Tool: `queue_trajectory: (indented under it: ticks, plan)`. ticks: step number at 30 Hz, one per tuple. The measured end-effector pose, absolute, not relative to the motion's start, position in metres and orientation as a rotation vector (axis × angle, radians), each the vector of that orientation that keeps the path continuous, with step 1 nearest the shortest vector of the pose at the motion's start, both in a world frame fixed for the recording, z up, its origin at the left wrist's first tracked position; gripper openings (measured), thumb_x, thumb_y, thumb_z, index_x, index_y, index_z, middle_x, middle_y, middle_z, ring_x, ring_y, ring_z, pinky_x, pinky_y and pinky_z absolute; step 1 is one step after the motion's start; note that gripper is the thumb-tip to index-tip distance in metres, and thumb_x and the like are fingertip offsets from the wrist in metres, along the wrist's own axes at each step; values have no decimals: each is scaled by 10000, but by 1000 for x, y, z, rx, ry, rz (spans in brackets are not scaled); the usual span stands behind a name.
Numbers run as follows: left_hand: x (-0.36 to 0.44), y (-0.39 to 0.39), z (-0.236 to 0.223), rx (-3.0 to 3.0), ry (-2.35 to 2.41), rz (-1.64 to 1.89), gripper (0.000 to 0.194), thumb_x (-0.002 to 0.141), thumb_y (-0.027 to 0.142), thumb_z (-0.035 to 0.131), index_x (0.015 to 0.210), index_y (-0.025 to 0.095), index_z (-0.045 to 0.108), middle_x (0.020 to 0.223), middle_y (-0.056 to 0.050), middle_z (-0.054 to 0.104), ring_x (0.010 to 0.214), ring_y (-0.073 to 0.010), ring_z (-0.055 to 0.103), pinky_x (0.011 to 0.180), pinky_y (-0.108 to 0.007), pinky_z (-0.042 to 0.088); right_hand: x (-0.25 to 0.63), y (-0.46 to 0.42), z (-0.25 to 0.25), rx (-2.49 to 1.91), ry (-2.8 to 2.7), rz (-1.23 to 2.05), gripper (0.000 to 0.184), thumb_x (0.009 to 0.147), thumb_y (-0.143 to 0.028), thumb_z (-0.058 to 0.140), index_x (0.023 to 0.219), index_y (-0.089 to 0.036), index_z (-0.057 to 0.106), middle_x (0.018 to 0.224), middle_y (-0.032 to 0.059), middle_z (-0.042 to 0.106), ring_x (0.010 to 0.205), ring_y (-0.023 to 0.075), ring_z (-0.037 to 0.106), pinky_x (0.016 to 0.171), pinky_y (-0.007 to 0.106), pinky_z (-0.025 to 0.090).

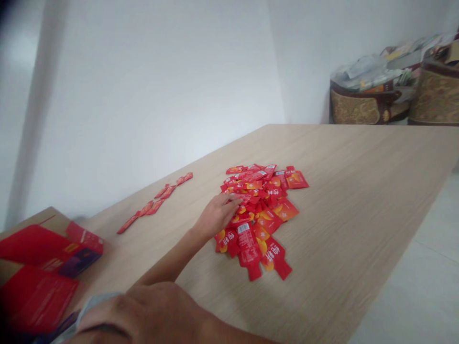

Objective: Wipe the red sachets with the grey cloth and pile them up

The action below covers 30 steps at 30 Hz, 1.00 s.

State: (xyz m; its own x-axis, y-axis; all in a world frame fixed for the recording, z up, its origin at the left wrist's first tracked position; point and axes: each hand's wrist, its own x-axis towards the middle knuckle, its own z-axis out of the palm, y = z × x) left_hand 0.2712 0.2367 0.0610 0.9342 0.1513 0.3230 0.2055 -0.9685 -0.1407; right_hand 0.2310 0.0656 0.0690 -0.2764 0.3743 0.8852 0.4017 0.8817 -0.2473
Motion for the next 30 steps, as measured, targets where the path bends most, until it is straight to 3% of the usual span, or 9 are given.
queue_trajectory:
  ticks: [4, 9, 12, 16, 20, 26, 30]
  plan:
    - [246, 237, 67, -2922, -373, -518, 316, 1043, 296, 478, 1285, 198, 655, 1241, -107, 656, 1145, -228, 601, 1005, -400, 485, 238, 65, 70, -567, -1793, -18, 313, 1055, -354, 445, 1364, -344, 491, 1309, -50, 684, 1060, 110, 677, 883, 238, 610]
    - [176, 235, 64, -2880, -599, -608, 285, 1041, 318, 488, 1227, 215, 677, 1206, -103, 670, 1135, -211, 622, 994, -391, 511, 242, 69, 75, -508, -1674, -95, 331, 1004, -277, 542, 1327, -217, 499, 1152, 46, 714, 1030, 140, 687, 837, 240, 609]
    - [122, 236, 48, -2816, -798, -655, 297, 1056, 317, 445, 1162, 193, 694, 1144, -100, 681, 1078, -197, 646, 958, -378, 540, 240, 70, 73, -482, -1660, -110, 323, 990, -274, 534, 1305, -207, 532, 1129, 63, 710, 1004, 165, 689, 788, 256, 606]
    - [66, 242, 17, -2724, -1014, -645, 243, 1036, 311, 520, 1144, 153, 670, 1100, -80, 684, 1007, -191, 672, 898, -392, 571, 234, 70, 61, -495, -1734, 37, 400, 960, -299, 548, 1345, -191, 527, 1202, 102, 669, 1086, 216, 658, 868, 312, 587]
    - [45, 256, -5, -2566, -1220, -681, 312, 991, 329, 619, 1256, 164, 613, 1236, -91, 639, 1094, -230, 648, 930, -449, 562, 223, 71, 41, -560, -1712, 274, 429, 982, -367, 526, 1389, -237, 492, 1226, 103, 621, 1122, 240, 622, 922, 353, 557]
    - [48, 311, -11, -2276, -1541, -710, 409, 977, 362, 634, 1343, 193, 569, 1396, -115, 554, 1224, -276, 581, 1012, -512, 511, 204, 79, 2, -818, -1525, 544, 344, 995, -248, 500, 1336, -294, 496, 1258, 73, 576, 1197, 218, 582, 1029, 352, 486]
    - [39, 365, -8, -2011, -1822, -717, 456, 967, 380, 643, 1371, 189, 549, 1444, -124, 515, 1271, -300, 548, 1041, -543, 482, 196, 85, -16, -1006, -1364, 642, 274, 1007, -336, 518, 1273, -272, 534, 1211, 78, 621, 1146, 235, 618, 989, 355, 504]
